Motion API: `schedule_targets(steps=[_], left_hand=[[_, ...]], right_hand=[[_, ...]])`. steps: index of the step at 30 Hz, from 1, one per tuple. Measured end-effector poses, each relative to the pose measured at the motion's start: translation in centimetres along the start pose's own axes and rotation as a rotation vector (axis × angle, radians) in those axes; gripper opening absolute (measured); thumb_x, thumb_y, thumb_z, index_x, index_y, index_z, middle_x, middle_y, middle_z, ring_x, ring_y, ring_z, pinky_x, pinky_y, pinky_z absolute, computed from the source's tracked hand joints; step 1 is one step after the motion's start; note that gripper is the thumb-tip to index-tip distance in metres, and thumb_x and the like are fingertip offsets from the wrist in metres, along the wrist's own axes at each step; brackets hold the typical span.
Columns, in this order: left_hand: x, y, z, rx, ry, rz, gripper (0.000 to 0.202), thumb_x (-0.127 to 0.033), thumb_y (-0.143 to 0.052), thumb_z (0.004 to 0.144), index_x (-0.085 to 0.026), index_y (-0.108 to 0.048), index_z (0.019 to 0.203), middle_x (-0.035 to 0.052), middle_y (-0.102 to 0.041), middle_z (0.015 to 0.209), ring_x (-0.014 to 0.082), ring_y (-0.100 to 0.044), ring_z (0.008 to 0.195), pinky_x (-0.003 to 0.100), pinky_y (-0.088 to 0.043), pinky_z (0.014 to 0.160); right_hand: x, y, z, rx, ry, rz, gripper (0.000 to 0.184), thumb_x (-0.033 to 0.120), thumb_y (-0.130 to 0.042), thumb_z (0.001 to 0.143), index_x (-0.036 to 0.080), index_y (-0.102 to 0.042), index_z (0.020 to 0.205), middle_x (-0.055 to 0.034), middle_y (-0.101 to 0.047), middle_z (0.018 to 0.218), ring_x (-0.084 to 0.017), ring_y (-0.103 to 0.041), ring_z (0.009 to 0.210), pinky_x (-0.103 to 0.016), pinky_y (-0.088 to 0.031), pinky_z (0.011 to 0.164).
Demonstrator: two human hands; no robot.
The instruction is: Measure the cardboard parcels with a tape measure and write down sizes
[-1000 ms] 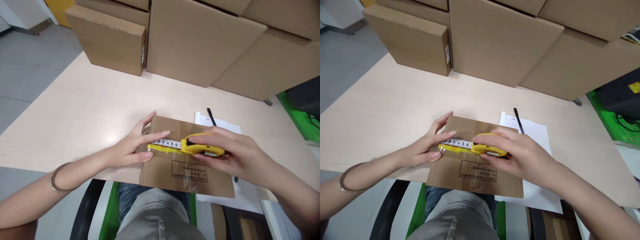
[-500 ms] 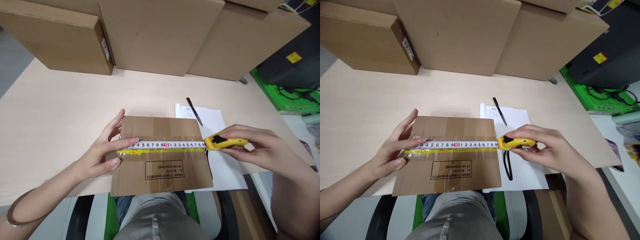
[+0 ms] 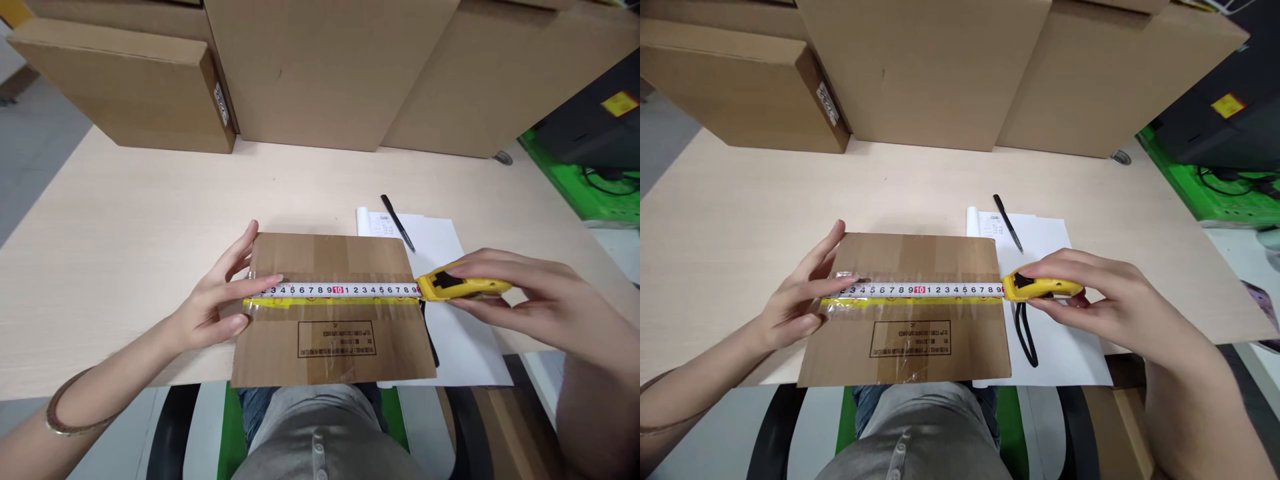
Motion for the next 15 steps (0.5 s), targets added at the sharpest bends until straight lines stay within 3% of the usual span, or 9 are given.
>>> schedule_targets(steps=[5,8,11,13,15], left_hand=[[0.3,-0.7,-0.2,-0.041,0.02,-0.074,0.055,-0.044,-0.055,0.102,-0.038,-0.049,0.156,-0.0049,-0.005,0.181,0.0358,-0.004,0.167,0.062,-0.022,0.133],[0.7,-1.3,-0.5,-0.1,0.054,-0.178,0.084,-0.047,-0.066,0.097,-0.042,-0.021,0.167,-0.0003,-0.005,0.181,0.0378,-0.003,0.167,0.067,-0.015,0.133],[1.2,-1.5,-0.9,-0.147,0.157,-0.284,0.111,-0.053,-0.075,0.089,-0.041,0.0,0.169,0.0048,-0.005,0.181,0.0402,-0.011,0.165,0.067,-0.012,0.133],[1.4,-1.5,-1.0,-0.148,0.213,-0.32,0.116,-0.056,-0.079,0.085,-0.038,0.0,0.17,0.0067,-0.005,0.181,0.0407,-0.012,0.165,0.064,-0.011,0.135],[1.5,-1.4,-1.1,-0.135,0.231,-0.337,0.118,-0.056,-0.081,0.083,-0.036,-0.005,0.17,0.0079,-0.008,0.18,0.0403,-0.011,0.165,0.062,-0.011,0.135]], right_hand=[[0.7,0.7,-0.8,-0.039,-0.015,-0.065,0.055,0.031,-0.075,0.089,0.052,-0.065,0.139,0.0002,-0.078,0.112,-0.026,-0.074,0.082,-0.034,-0.059,0.049],[2.0,0.8,-0.2,-0.088,-0.076,-0.126,0.067,0.037,-0.08,0.084,0.047,-0.06,0.147,-0.0014,-0.08,0.107,-0.025,-0.075,0.071,-0.034,-0.061,0.046],[4.4,-0.5,2.4,-0.033,0.036,-0.157,0.045,0.038,-0.079,0.086,0.041,-0.068,0.13,0.0015,-0.08,0.099,-0.02,-0.073,0.066,-0.03,-0.059,0.049],[6.2,-2.1,4.9,0.007,0.145,-0.13,0.032,0.038,-0.077,0.089,0.035,-0.067,0.119,0.0031,-0.08,0.099,-0.015,-0.072,0.068,-0.027,-0.058,0.055],[7.6,-3.8,7.3,0.077,0.161,-0.077,0.033,0.042,-0.076,0.091,0.031,-0.064,0.119,0.002,-0.079,0.1,-0.014,-0.072,0.072,-0.025,-0.054,0.057]])
Point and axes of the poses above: each hand's wrist, its own z-axis towards the middle knuckle, its own y-axis out of the back of the hand, x = y × z, the point moved 2 cm from there along z, towards the middle knuckle
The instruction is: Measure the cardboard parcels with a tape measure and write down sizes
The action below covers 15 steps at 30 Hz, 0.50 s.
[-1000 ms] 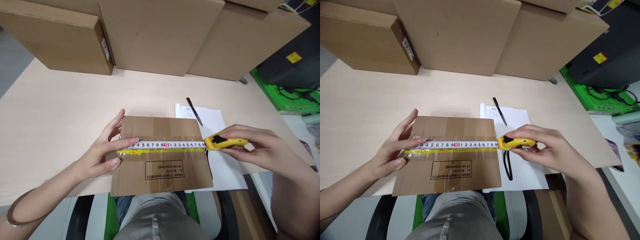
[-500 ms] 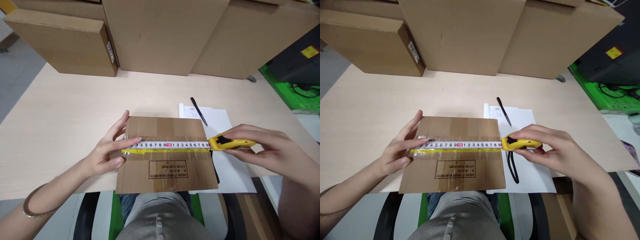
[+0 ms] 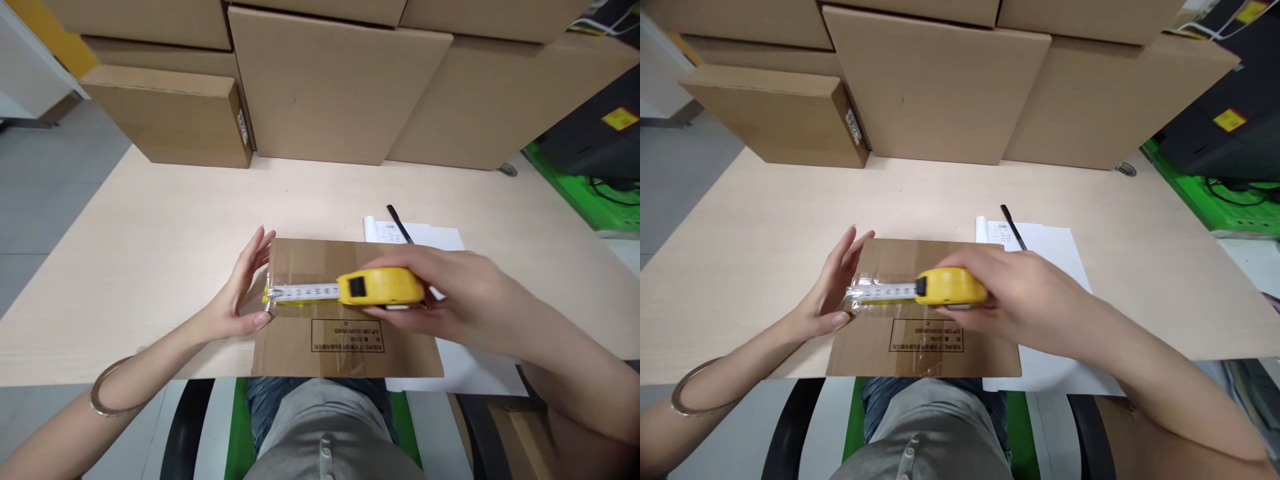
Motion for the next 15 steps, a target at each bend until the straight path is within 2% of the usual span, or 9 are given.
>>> schedule_targets(steps=[4,7,9,12,13,15], left_hand=[[0.0,0.2,0.0,0.025,0.006,-0.028,0.116,-0.055,-0.083,0.08,-0.034,-0.012,0.17,0.0097,-0.012,0.18,0.0403,-0.017,0.165,0.062,-0.016,0.135],[0.3,0.5,-0.2,0.015,0.038,-0.034,0.114,-0.059,-0.083,0.08,-0.033,-0.018,0.169,0.0098,-0.012,0.18,0.0412,-0.017,0.165,0.063,-0.02,0.134],[0.9,0.7,-0.3,-0.029,0.081,-0.051,0.105,-0.065,-0.076,0.084,-0.032,-0.023,0.169,0.0098,-0.017,0.179,0.0411,-0.021,0.164,0.063,-0.028,0.131],[1.7,0.8,-0.2,-0.079,0.153,-0.051,0.07,-0.06,-0.049,0.104,-0.03,-0.033,0.165,0.0125,-0.041,0.17,0.0377,-0.043,0.155,0.061,-0.048,0.12],[1.7,0.7,-0.1,-0.072,0.168,-0.036,0.061,-0.054,-0.041,0.108,-0.03,-0.037,0.164,0.0129,-0.049,0.164,0.0362,-0.051,0.15,0.06,-0.053,0.116],[1.3,0.4,0.2,-0.042,0.184,0.008,0.053,-0.047,-0.031,0.112,-0.029,-0.044,0.16,0.0123,-0.061,0.154,0.0345,-0.06,0.142,0.06,-0.058,0.11]], right_hand=[[1.5,-1.6,3.7,0.062,0.001,0.043,0.034,0.043,-0.073,0.091,0.03,-0.06,0.119,-0.0009,-0.079,0.108,-0.019,-0.073,0.078,-0.031,-0.052,0.062],[1.1,-1.0,3.8,-0.023,-0.127,0.138,0.037,0.053,-0.072,0.091,0.029,-0.058,0.116,0.0,-0.077,0.098,-0.02,-0.069,0.072,-0.033,-0.051,0.061],[-0.3,-0.1,2.5,-0.175,-0.225,0.194,0.038,0.057,-0.073,0.09,0.028,-0.059,0.11,0.0009,-0.075,0.089,-0.019,-0.066,0.069,-0.032,-0.049,0.06],[-3.5,0.9,-0.8,-0.411,-0.42,0.232,0.032,0.058,-0.065,0.096,0.026,-0.063,0.097,-0.0005,-0.071,0.086,-0.019,-0.064,0.073,-0.032,-0.047,0.064],[-4.7,1.0,-2.0,-0.457,-0.491,0.234,0.033,0.058,-0.062,0.097,0.025,-0.064,0.094,-0.0014,-0.071,0.085,-0.019,-0.063,0.075,-0.032,-0.048,0.066],[-6.7,0.8,-4.2,-0.447,-0.589,0.248,0.035,0.059,-0.06,0.098,0.025,-0.067,0.093,-0.0029,-0.073,0.09,-0.02,-0.066,0.081,-0.033,-0.05,0.07]])
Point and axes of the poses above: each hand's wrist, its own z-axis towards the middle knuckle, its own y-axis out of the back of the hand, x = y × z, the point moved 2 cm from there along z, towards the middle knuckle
